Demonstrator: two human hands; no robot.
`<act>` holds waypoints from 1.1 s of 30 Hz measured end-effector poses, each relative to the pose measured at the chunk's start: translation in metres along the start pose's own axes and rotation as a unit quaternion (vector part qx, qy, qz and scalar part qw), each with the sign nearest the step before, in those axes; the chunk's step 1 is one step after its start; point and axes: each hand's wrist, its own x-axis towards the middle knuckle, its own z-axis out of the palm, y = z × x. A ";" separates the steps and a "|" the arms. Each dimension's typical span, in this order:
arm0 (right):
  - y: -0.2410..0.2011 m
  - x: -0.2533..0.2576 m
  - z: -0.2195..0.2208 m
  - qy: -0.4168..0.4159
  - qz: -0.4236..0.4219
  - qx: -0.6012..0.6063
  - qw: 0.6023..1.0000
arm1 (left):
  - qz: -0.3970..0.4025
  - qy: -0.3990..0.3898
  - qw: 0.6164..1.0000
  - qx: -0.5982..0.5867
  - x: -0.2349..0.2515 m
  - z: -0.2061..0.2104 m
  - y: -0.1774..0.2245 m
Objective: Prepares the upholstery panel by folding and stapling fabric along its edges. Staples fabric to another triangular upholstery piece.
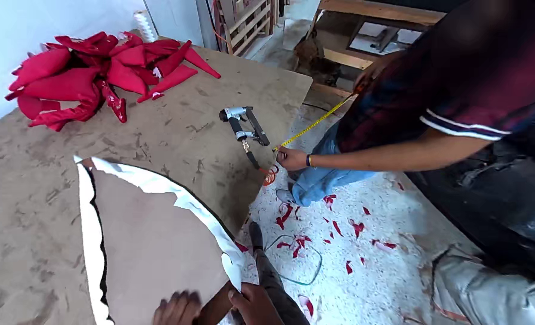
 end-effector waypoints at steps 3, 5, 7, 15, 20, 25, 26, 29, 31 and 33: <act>0.011 -0.020 0.020 0.029 -0.014 -0.025 0.999 | 0.033 0.112 0.993 0.030 0.026 0.038 0.039; 0.015 -0.027 0.017 0.070 -0.018 -0.032 0.997 | 0.079 0.162 0.981 0.077 0.049 0.058 0.046; 0.023 -0.034 0.012 0.107 -0.028 -0.034 0.993 | 0.129 0.198 0.967 0.099 0.066 0.069 0.054; 0.084 -0.042 -0.022 0.189 -0.161 0.298 0.922 | 0.315 0.175 0.928 0.090 0.118 0.078 0.103; 0.104 0.036 -0.031 0.249 -0.227 0.547 0.766 | 0.379 0.186 0.906 0.037 0.156 0.065 0.106; 0.058 0.114 -0.027 0.269 -0.221 0.613 0.709 | 0.419 0.172 0.889 -0.061 0.171 0.067 0.104; 0.048 0.097 -0.032 0.265 -0.239 0.565 0.744 | 0.416 0.164 0.891 -0.077 0.170 0.067 0.104; 0.027 0.070 -0.051 0.231 -0.233 0.565 0.757 | 0.409 0.146 0.892 -0.121 0.170 0.063 0.102; 0.013 0.047 -0.058 0.199 -0.177 0.695 0.668 | 0.410 0.138 0.890 -0.147 0.170 0.061 0.104; 0.023 0.064 -0.040 0.163 -0.211 0.755 0.599 | 0.406 0.132 0.887 -0.174 0.169 0.059 0.103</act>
